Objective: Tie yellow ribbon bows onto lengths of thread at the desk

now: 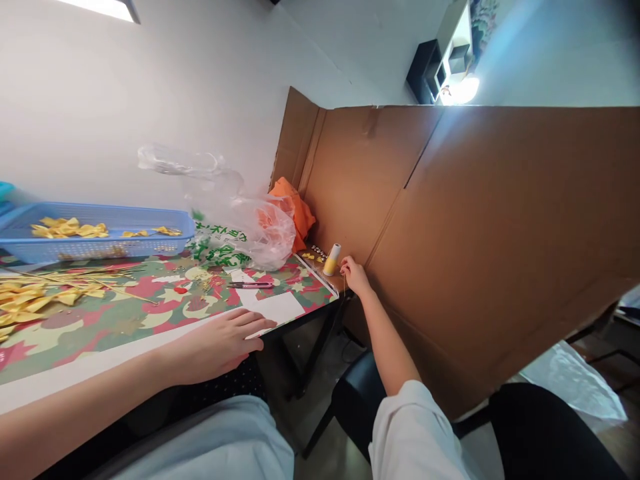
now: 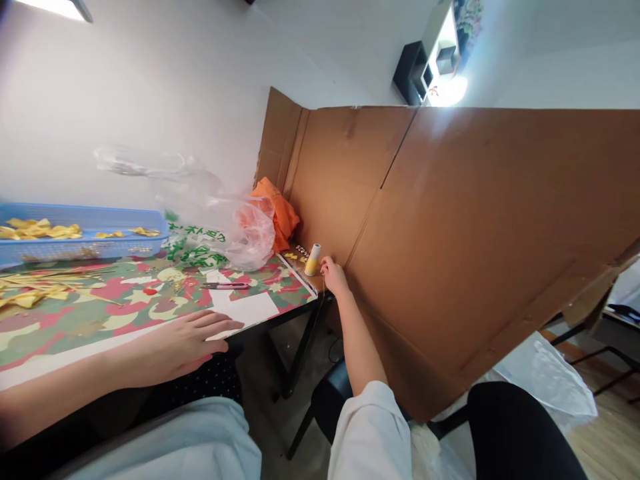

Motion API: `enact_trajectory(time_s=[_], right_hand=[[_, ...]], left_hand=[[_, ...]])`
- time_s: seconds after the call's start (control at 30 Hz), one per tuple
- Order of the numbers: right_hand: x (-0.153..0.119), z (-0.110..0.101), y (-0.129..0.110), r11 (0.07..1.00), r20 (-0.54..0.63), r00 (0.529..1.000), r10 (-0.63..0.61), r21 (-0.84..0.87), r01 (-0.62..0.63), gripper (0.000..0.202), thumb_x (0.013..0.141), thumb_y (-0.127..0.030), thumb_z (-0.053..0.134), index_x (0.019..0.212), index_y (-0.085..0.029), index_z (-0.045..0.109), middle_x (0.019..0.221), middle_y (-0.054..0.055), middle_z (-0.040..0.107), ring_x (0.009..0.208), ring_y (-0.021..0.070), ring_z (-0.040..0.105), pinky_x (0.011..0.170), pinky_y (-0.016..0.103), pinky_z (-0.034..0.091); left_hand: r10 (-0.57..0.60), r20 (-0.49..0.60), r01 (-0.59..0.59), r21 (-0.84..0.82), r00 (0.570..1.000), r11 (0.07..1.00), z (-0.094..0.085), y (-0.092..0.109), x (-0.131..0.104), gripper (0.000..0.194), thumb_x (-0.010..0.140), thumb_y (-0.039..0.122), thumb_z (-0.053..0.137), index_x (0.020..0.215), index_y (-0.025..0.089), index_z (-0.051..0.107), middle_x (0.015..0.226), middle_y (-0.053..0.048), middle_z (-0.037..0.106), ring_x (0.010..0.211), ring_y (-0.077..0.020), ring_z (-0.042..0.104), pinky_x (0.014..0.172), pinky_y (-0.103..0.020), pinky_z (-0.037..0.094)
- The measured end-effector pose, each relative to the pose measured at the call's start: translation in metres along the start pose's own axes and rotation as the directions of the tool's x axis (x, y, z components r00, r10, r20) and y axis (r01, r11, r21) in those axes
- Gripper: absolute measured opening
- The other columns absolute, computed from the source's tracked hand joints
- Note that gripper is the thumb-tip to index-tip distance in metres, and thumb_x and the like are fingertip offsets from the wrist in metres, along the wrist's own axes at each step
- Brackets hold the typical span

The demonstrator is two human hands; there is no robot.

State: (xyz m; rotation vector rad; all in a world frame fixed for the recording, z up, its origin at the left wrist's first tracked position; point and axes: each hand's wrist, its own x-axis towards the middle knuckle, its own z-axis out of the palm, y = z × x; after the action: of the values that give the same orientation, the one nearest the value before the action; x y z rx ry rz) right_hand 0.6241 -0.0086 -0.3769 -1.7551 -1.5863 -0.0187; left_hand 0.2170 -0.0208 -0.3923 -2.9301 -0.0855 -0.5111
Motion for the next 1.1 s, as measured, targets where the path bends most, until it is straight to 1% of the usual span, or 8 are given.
enact_trajectory(time_s=[0.13, 0.2, 0.27, 0.43, 0.6, 0.77, 0.97, 1.1], right_hand=[[-0.004, 0.013, 0.002, 0.998, -0.024, 1.000, 0.016, -0.063, -0.017, 0.021, 0.087, -0.006, 0.042, 0.097, -0.021, 0.052, 0.077, 0.000, 0.066, 0.073, 0.0153, 0.064, 0.070, 0.023, 0.045], [-0.005, 0.017, 0.004, 0.996, -0.032, 0.999, 0.019, -0.091, -0.022, 0.020, 0.087, -0.006, 0.042, 0.096, -0.022, 0.052, 0.075, 0.000, 0.065, 0.072, 0.0159, 0.062, 0.068, 0.023, 0.043], [-0.005, 0.019, 0.005, 0.993, -0.035, 0.999, 0.017, -0.115, -0.021, 0.019, 0.087, -0.007, 0.042, 0.095, -0.022, 0.052, 0.074, 0.000, 0.064, 0.070, 0.0163, 0.061, 0.067, 0.023, 0.041], [-0.007, 0.022, 0.007, 0.988, -0.043, 0.999, 0.004, -0.151, -0.010, 0.017, 0.089, -0.009, 0.042, 0.094, -0.023, 0.051, 0.077, 0.001, 0.065, 0.072, 0.0176, 0.061, 0.066, 0.023, 0.039], [-0.009, 0.024, 0.008, 0.985, -0.047, 0.999, -0.004, -0.171, -0.004, 0.017, 0.088, -0.009, 0.043, 0.093, -0.023, 0.051, 0.079, 0.002, 0.067, 0.073, 0.0186, 0.062, 0.067, 0.024, 0.038], [-0.011, 0.026, 0.008, 0.984, -0.053, 0.999, -0.005, -0.177, -0.004, 0.015, 0.088, -0.010, 0.044, 0.090, -0.023, 0.051, 0.079, 0.002, 0.067, 0.073, 0.0188, 0.062, 0.068, 0.024, 0.039], [-0.012, 0.026, 0.009, 0.989, -0.052, 0.999, -0.007, -0.145, -0.001, 0.016, 0.088, -0.010, 0.044, 0.092, -0.022, 0.053, 0.081, 0.003, 0.068, 0.077, 0.0195, 0.064, 0.074, 0.026, 0.044], [-0.011, 0.022, 0.012, 0.997, -0.036, 0.999, -0.016, -0.076, 0.014, 0.025, 0.084, -0.006, 0.048, 0.101, -0.022, 0.056, 0.085, 0.003, 0.071, 0.080, 0.0181, 0.067, 0.079, 0.029, 0.051]], left_hand=[[-0.090, -0.047, 0.087, -0.073, 0.995, 0.994, 0.013, -0.005, -0.013, 0.030, 0.085, 0.009, 0.053, 0.102, 0.030, 0.066, 0.137, 0.001, 0.059, 0.117, -0.0232, 0.057, 0.097, -0.038, 0.045], [-0.141, -0.050, 0.136, -0.104, 0.989, 0.985, 0.014, -0.005, -0.016, 0.029, 0.087, 0.010, 0.050, 0.101, 0.030, 0.066, 0.135, 0.000, 0.059, 0.116, -0.0226, 0.057, 0.096, -0.037, 0.046], [-0.165, -0.049, 0.158, -0.122, 0.985, 0.980, 0.012, -0.004, -0.016, 0.027, 0.089, 0.012, 0.048, 0.100, 0.029, 0.066, 0.134, -0.001, 0.059, 0.116, -0.0231, 0.056, 0.097, -0.038, 0.046], [-0.168, -0.058, 0.159, -0.133, 0.984, 0.978, 0.010, -0.004, -0.017, 0.024, 0.089, 0.015, 0.048, 0.099, 0.028, 0.065, 0.133, -0.003, 0.059, 0.117, -0.0255, 0.056, 0.096, -0.041, 0.046], [-0.173, -0.090, 0.159, -0.147, 0.981, 0.976, 0.011, -0.003, -0.019, 0.024, 0.087, 0.015, 0.050, 0.100, 0.028, 0.065, 0.131, -0.004, 0.060, 0.115, -0.0252, 0.057, 0.095, -0.040, 0.046], [-0.174, -0.075, 0.161, -0.158, 0.982, 0.974, 0.010, -0.003, -0.020, 0.023, 0.086, 0.016, 0.052, 0.099, 0.027, 0.067, 0.131, -0.005, 0.059, 0.115, -0.0257, 0.057, 0.094, -0.038, 0.047], [-0.174, -0.062, 0.164, -0.144, 0.983, 0.976, 0.010, -0.003, -0.019, 0.023, 0.087, 0.017, 0.050, 0.100, 0.027, 0.067, 0.131, -0.005, 0.060, 0.115, -0.0263, 0.057, 0.094, -0.040, 0.047], [-0.174, -0.079, 0.162, -0.148, 0.982, 0.976, 0.010, -0.003, -0.019, 0.022, 0.086, 0.015, 0.052, 0.098, 0.027, 0.066, 0.129, -0.004, 0.061, 0.112, -0.0254, 0.057, 0.093, -0.039, 0.047]])
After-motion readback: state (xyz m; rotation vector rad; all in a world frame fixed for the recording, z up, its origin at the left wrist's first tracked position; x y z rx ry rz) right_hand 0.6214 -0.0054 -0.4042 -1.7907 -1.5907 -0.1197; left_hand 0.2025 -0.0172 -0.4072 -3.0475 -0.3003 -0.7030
